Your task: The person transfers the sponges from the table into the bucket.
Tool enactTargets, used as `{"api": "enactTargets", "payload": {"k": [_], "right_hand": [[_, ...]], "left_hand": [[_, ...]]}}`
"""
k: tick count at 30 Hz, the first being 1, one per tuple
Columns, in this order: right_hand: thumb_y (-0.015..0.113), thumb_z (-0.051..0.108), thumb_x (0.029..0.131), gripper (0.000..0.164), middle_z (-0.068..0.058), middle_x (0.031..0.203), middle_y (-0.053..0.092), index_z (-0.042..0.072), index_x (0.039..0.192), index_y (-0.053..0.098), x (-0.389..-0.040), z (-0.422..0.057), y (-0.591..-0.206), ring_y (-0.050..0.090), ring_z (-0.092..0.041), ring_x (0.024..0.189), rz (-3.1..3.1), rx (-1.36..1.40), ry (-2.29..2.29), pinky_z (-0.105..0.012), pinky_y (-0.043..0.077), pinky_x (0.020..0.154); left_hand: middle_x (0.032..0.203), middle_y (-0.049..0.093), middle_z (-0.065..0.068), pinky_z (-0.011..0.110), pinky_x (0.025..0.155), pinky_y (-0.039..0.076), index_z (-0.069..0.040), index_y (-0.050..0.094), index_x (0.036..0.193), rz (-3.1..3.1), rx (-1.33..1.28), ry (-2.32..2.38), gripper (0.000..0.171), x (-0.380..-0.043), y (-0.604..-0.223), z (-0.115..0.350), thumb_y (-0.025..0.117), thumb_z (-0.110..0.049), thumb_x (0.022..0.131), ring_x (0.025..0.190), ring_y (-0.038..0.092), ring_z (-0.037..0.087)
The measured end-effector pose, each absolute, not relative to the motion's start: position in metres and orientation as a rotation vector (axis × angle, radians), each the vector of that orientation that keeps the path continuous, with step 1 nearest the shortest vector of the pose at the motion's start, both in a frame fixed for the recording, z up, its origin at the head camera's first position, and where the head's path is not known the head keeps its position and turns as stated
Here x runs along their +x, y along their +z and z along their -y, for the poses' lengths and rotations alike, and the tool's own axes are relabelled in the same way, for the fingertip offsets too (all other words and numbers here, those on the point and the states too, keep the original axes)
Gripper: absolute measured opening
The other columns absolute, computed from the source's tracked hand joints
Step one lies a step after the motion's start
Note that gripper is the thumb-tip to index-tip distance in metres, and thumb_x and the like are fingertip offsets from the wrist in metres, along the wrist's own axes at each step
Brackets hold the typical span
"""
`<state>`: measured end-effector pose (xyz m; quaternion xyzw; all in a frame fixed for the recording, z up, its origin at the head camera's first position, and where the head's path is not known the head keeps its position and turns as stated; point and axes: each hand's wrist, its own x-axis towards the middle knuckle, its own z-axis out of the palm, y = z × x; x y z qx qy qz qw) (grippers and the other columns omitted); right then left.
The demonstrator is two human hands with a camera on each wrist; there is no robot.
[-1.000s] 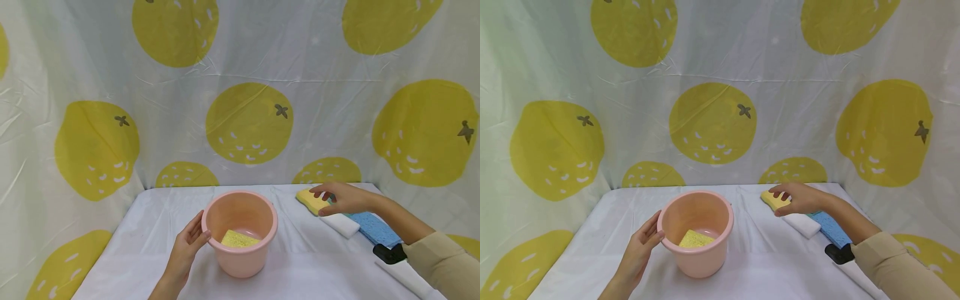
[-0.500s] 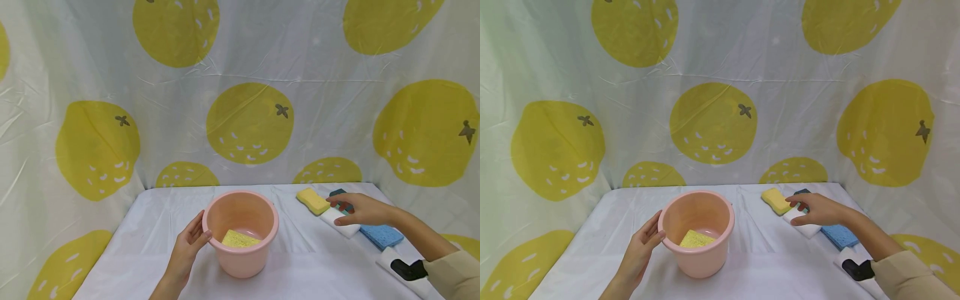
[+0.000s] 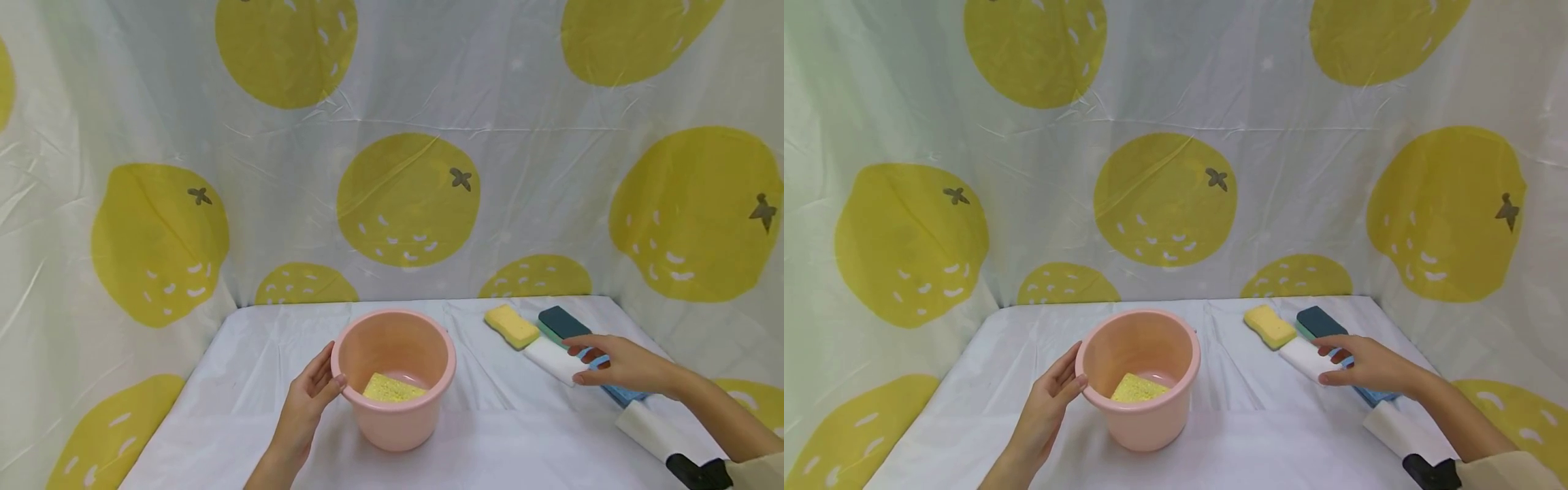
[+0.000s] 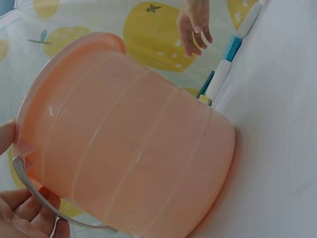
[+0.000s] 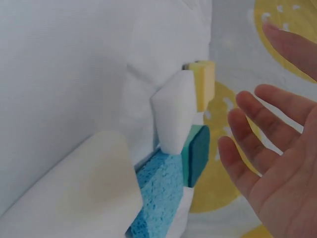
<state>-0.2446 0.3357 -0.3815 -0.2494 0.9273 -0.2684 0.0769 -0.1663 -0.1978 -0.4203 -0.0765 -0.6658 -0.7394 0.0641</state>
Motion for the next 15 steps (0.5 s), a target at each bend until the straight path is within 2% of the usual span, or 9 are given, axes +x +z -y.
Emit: {"api": "enactTargets", "payload": {"k": [7, 15], "right_hand": [[0.076, 0.026, 0.096, 0.06, -0.012, 0.126, 0.063, -0.003, 0.144, 0.054, -0.232, -0.355, -0.399, 0.061, -0.008, 0.104, -2.782, -0.737, -0.859, -0.027, 0.057, 0.082], [0.073, 0.023, 0.098, 0.056, -0.018, 0.128, 0.061, -0.007, 0.142, 0.054, -0.217, -0.382, -0.42, 0.058, 0.0, 0.102, -2.779, -0.678, -0.895, -0.024, 0.056, 0.078]], "left_hand": [[0.159, 0.041, 0.015, 0.021, 0.105, 0.042, -0.003, 0.04, 0.158, 2.009, -0.211, -2.234, 0.065, -0.166, -0.42, 0.198, 0.067, -0.007, 0.1, 0.145, 0.04, 0.029], [0.159, 0.041, 0.014, 0.021, 0.105, 0.041, -0.005, 0.04, 0.159, 2.022, -0.214, -2.23, 0.065, -0.167, -0.42, 0.198, 0.067, -0.008, 0.1, 0.145, 0.04, 0.028]]}}
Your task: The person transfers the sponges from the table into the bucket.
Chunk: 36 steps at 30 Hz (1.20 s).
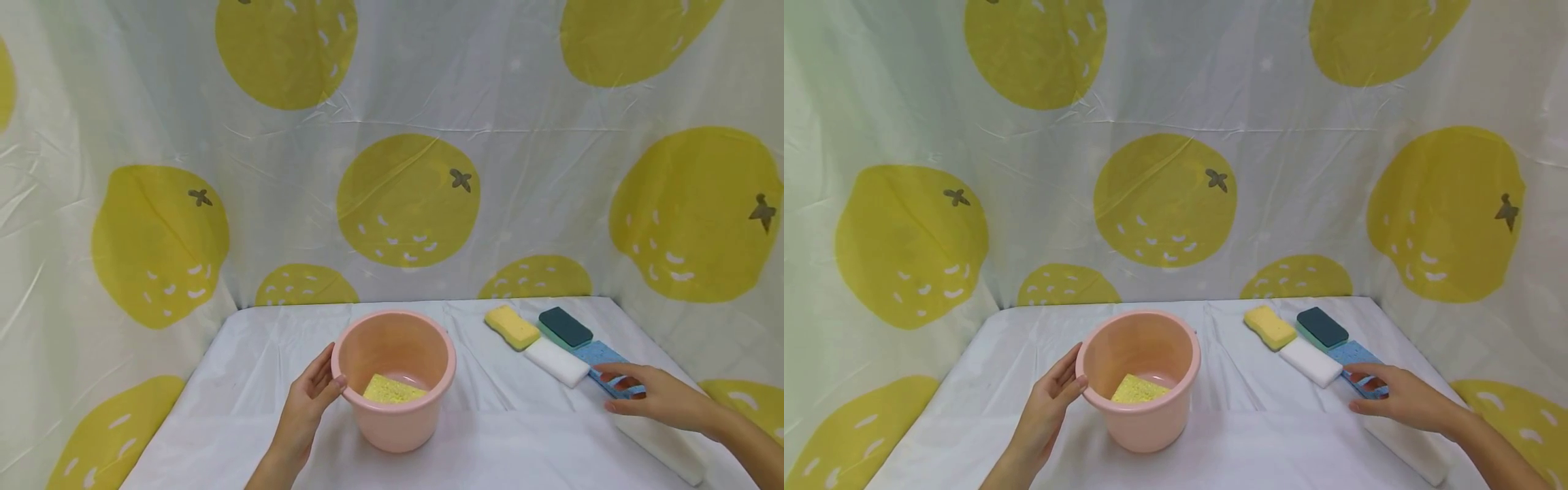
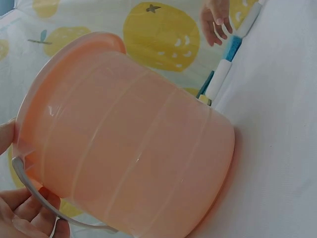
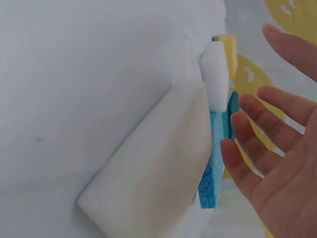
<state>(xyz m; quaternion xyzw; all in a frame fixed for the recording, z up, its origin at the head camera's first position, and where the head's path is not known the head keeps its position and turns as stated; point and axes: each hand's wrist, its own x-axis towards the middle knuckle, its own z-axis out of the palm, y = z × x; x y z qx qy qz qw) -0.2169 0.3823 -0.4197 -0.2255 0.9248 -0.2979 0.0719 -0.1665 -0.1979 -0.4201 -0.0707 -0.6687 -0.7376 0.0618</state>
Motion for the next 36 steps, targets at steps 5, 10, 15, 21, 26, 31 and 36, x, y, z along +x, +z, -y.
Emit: {"api": "enactTargets", "payload": {"k": [5, 10, 15, 21, 26, 31, 36], "right_hand": [[0.073, 0.022, 0.099, 0.054, -0.018, 0.126, 0.063, -0.01, 0.139, 0.055, -0.211, -0.396, -0.429, 0.057, 0.004, 0.099, -2.801, -0.638, -0.879, -0.023, 0.055, 0.076], [0.075, 0.025, 0.097, 0.056, -0.017, 0.12, 0.067, -0.011, 0.136, 0.057, -0.209, -0.402, -0.436, 0.055, 0.005, 0.094, -2.864, -0.594, -0.792, -0.023, 0.055, 0.074], [0.078, 0.029, 0.094, 0.061, -0.02, 0.122, 0.066, -0.01, 0.136, 0.058, -0.203, -0.405, -0.443, 0.052, 0.007, 0.091, -2.928, -0.515, -0.713, -0.023, 0.054, 0.072], [0.086, 0.03, 0.086, 0.071, -0.019, 0.118, 0.064, -0.013, 0.133, 0.056, -0.197, -0.408, -0.451, 0.053, 0.005, 0.086, -3.032, -0.483, -0.633, -0.023, 0.054, 0.069], [0.089, 0.036, 0.082, 0.08, -0.014, 0.111, 0.063, -0.019, 0.128, 0.052, -0.194, -0.407, -0.458, 0.059, -0.017, 0.092, -2.971, -0.347, -0.549, -0.037, 0.057, 0.076], [0.09, 0.043, 0.079, 0.086, -0.014, 0.108, 0.064, -0.022, 0.121, 0.052, -0.195, -0.409, -0.465, 0.058, -0.03, 0.093, -2.91, -0.222, -0.489, -0.05, 0.055, 0.08], [0.09, 0.047, 0.077, 0.09, -0.013, 0.105, 0.064, -0.021, 0.123, 0.054, -0.195, -0.408, -0.464, 0.057, -0.029, 0.091, -2.886, -0.147, -0.512, -0.05, 0.056, 0.08]], "left_hand": [[0.159, 0.042, 0.014, 0.022, 0.105, 0.041, -0.005, 0.04, 0.159, 2.027, -0.204, -2.227, 0.065, -0.167, -0.42, 0.198, 0.068, -0.01, 0.1, 0.145, 0.04, 0.028], [0.159, 0.041, 0.014, 0.021, 0.105, 0.041, -0.005, 0.04, 0.159, 2.019, -0.214, -2.235, 0.065, -0.167, -0.421, 0.199, 0.067, -0.009, 0.1, 0.145, 0.04, 0.028], [0.159, 0.041, 0.014, 0.02, 0.105, 0.041, -0.005, 0.039, 0.159, 2.011, -0.225, -2.243, 0.065, -0.167, -0.421, 0.199, 0.067, -0.008, 0.1, 0.145, 0.039, 0.028], [0.16, 0.041, 0.014, 0.022, 0.105, 0.042, -0.005, 0.039, 0.159, 2.011, -0.231, -2.239, 0.065, -0.167, -0.418, 0.2, 0.067, -0.008, 0.1, 0.145, 0.04, 0.028], [0.159, 0.041, 0.014, 0.022, 0.105, 0.043, -0.005, 0.04, 0.159, 2.007, -0.228, -2.246, 0.065, -0.168, -0.418, 0.2, 0.067, -0.008, 0.1, 0.145, 0.04, 0.028], [0.159, 0.042, 0.015, 0.021, 0.105, 0.042, -0.005, 0.04, 0.158, 2.006, -0.22, -2.247, 0.065, -0.167, -0.418, 0.199, 0.067, -0.007, 0.1, 0.145, 0.041, 0.028], [0.158, 0.042, 0.015, 0.021, 0.105, 0.042, -0.005, 0.04, 0.158, 2.006, -0.226, -2.252, 0.065, -0.166, -0.419, 0.199, 0.067, -0.007, 0.099, 0.145, 0.041, 0.028]]}}
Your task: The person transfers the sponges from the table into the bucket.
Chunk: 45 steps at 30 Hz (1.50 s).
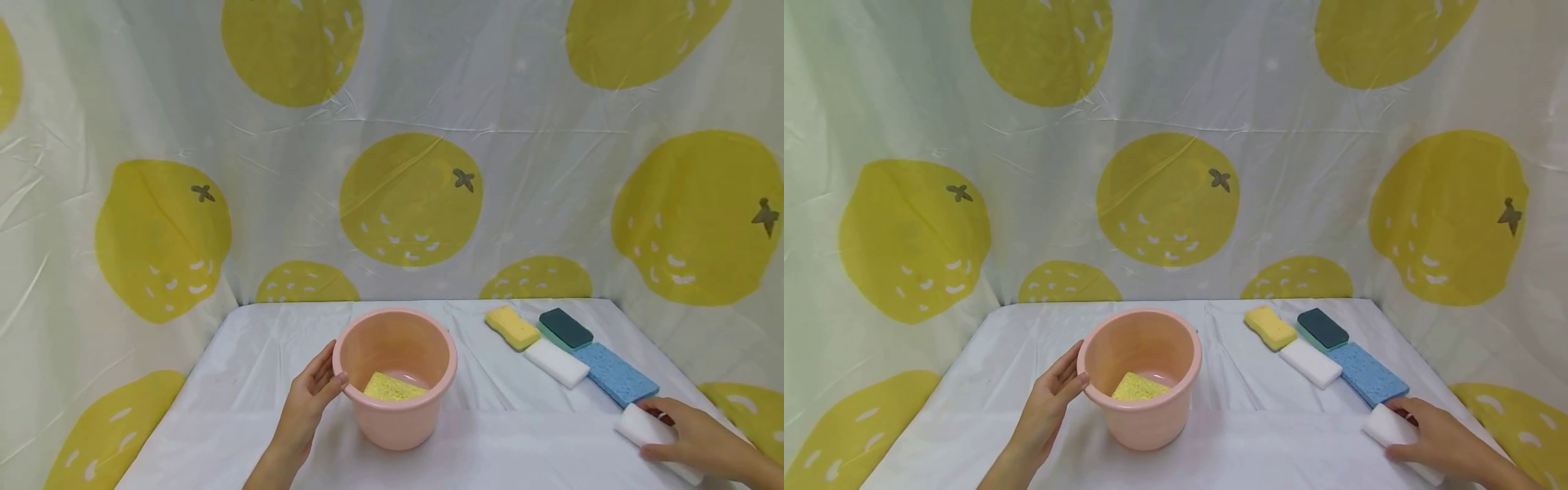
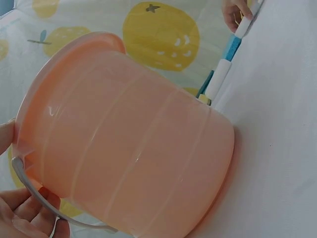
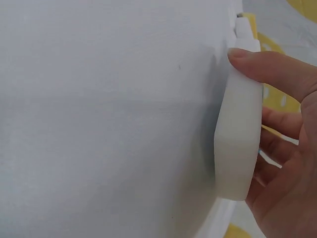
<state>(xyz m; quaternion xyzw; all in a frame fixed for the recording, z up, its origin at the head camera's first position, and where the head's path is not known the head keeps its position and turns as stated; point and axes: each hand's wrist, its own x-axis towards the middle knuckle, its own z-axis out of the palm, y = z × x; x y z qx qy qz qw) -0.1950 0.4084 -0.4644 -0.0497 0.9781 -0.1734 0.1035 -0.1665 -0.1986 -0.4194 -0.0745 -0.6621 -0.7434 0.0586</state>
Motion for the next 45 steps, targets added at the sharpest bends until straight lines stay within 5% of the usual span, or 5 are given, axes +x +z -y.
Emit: {"api": "enactTargets", "payload": {"k": [4, 8, 17, 30, 45], "right_hand": [[0.09, 0.039, 0.08, 0.077, -0.012, 0.108, 0.065, -0.016, 0.124, 0.059, -0.193, -0.409, -0.463, 0.057, -0.027, 0.092, -2.92, -0.23, -0.545, -0.043, 0.056, 0.077], [0.091, 0.031, 0.08, 0.066, -0.006, 0.108, 0.064, -0.01, 0.124, 0.064, -0.193, -0.412, -0.459, 0.052, -0.008, 0.089, -3.013, -0.411, -0.552, -0.028, 0.051, 0.07], [0.093, 0.013, 0.074, 0.051, 0.031, 0.108, 0.055, 0.008, 0.12, 0.07, -0.197, -0.414, -0.443, 0.051, 0.007, 0.086, -3.102, -0.769, -0.837, -0.019, 0.049, 0.065], [0.088, 0.02, 0.084, 0.061, -0.011, 0.12, 0.063, -0.005, 0.132, 0.06, -0.216, -0.38, -0.395, 0.052, 0.003, 0.094, -2.956, -0.743, -0.762, -0.021, 0.053, 0.076], [0.084, 0.032, 0.088, 0.066, -0.01, 0.121, 0.061, -0.001, 0.139, 0.057, -0.217, -0.383, -0.386, 0.056, -0.016, 0.099, -2.883, -0.546, -0.698, -0.025, 0.052, 0.073]], "left_hand": [[0.159, 0.042, 0.014, 0.021, 0.105, 0.042, -0.006, 0.04, 0.158, 2.005, -0.233, -2.253, 0.065, -0.166, -0.42, 0.198, 0.067, -0.007, 0.099, 0.145, 0.041, 0.028], [0.159, 0.042, 0.014, 0.021, 0.105, 0.042, -0.006, 0.04, 0.158, 2.005, -0.236, -2.255, 0.065, -0.166, -0.421, 0.198, 0.067, -0.007, 0.1, 0.145, 0.04, 0.027], [0.159, 0.042, 0.014, 0.021, 0.105, 0.042, -0.005, 0.04, 0.158, 1.999, -0.244, -2.255, 0.064, -0.166, -0.422, 0.198, 0.066, -0.007, 0.1, 0.145, 0.04, 0.027], [0.159, 0.041, 0.013, 0.021, 0.105, 0.042, -0.005, 0.039, 0.159, 2.013, -0.222, -2.254, 0.065, -0.166, -0.42, 0.199, 0.066, -0.007, 0.1, 0.146, 0.039, 0.027], [0.159, 0.041, 0.012, 0.022, 0.105, 0.042, -0.005, 0.04, 0.159, 2.018, -0.22, -2.246, 0.065, -0.168, -0.419, 0.199, 0.067, -0.008, 0.1, 0.145, 0.04, 0.027]]}}
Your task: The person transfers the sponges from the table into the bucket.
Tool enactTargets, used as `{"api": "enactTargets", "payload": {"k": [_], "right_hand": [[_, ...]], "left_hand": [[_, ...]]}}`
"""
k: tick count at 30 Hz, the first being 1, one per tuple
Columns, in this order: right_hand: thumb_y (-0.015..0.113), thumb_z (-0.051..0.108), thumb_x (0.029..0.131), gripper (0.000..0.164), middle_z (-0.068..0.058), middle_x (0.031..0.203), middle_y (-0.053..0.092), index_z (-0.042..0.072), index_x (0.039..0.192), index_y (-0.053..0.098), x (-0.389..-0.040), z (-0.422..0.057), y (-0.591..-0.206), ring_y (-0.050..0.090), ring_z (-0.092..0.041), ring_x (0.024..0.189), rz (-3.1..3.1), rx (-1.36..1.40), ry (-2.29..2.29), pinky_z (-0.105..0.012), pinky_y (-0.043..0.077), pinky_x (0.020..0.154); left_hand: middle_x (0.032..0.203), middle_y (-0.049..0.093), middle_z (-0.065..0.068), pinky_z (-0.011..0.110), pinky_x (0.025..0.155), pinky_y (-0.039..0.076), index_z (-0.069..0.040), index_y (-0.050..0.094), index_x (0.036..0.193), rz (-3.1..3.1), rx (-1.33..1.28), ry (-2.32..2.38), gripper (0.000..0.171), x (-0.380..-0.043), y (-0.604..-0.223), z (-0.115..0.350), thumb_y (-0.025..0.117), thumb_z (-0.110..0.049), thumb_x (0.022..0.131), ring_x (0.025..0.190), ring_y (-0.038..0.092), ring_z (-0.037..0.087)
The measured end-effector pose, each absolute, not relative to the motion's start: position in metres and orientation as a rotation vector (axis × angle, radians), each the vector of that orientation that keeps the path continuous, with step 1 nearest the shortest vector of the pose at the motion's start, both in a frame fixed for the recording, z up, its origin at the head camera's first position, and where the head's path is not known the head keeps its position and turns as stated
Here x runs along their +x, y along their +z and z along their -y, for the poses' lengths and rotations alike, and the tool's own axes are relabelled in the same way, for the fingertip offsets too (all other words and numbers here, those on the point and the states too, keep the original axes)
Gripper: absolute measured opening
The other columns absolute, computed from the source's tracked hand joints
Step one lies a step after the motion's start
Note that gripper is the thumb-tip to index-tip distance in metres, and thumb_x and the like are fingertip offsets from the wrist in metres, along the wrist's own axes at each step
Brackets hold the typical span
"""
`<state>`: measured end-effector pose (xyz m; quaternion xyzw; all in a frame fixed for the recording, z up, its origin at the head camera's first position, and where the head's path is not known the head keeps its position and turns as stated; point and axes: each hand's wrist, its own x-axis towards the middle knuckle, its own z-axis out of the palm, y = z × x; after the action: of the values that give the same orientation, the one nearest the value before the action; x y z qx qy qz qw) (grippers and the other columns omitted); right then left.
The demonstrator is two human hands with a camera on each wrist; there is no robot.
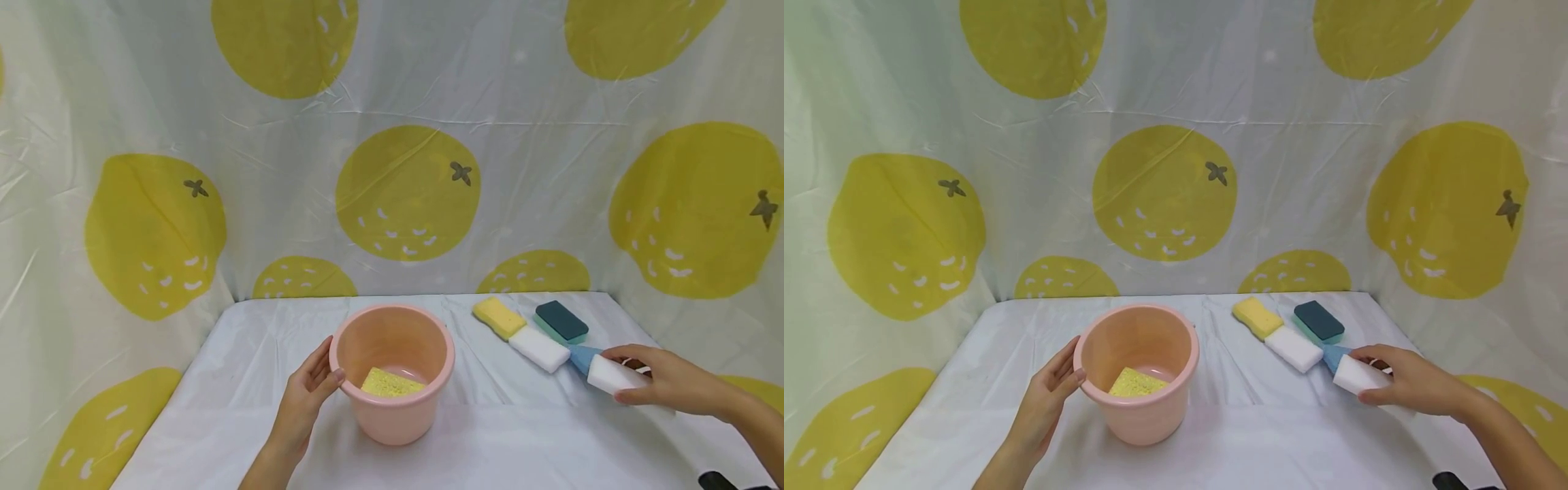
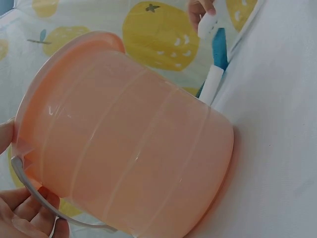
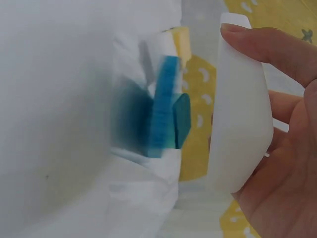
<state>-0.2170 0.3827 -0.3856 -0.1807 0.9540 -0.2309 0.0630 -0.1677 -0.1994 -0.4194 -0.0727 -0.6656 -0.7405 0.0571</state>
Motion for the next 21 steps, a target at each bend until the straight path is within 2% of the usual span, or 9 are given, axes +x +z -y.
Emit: {"api": "enactTargets", "payload": {"k": [3, 15, 21], "right_hand": [[0.084, 0.032, 0.089, 0.066, -0.011, 0.122, 0.06, -0.001, 0.14, 0.056, -0.217, -0.383, -0.384, 0.057, -0.021, 0.1, -2.871, -0.553, -0.697, -0.025, 0.052, 0.072], [0.085, 0.028, 0.087, 0.063, -0.008, 0.119, 0.062, -0.002, 0.135, 0.059, -0.224, -0.37, -0.367, 0.055, -0.005, 0.095, -2.912, -0.704, -0.662, -0.025, 0.055, 0.074], [0.086, 0.028, 0.085, 0.064, -0.009, 0.118, 0.062, -0.001, 0.135, 0.059, -0.23, -0.357, -0.356, 0.058, -0.024, 0.098, -2.866, -0.703, -0.724, -0.026, 0.056, 0.07]], "left_hand": [[0.16, 0.041, 0.012, 0.022, 0.105, 0.042, -0.005, 0.04, 0.159, 2.019, -0.218, -2.248, 0.065, -0.168, -0.42, 0.199, 0.067, -0.007, 0.1, 0.145, 0.04, 0.027], [0.159, 0.041, 0.012, 0.022, 0.105, 0.042, -0.005, 0.039, 0.159, 2.018, -0.202, -2.256, 0.065, -0.167, -0.419, 0.198, 0.068, -0.009, 0.1, 0.145, 0.04, 0.027], [0.159, 0.042, 0.012, 0.022, 0.105, 0.042, -0.005, 0.039, 0.159, 2.018, -0.21, -2.251, 0.065, -0.166, -0.419, 0.198, 0.067, -0.008, 0.1, 0.145, 0.041, 0.027]]}}
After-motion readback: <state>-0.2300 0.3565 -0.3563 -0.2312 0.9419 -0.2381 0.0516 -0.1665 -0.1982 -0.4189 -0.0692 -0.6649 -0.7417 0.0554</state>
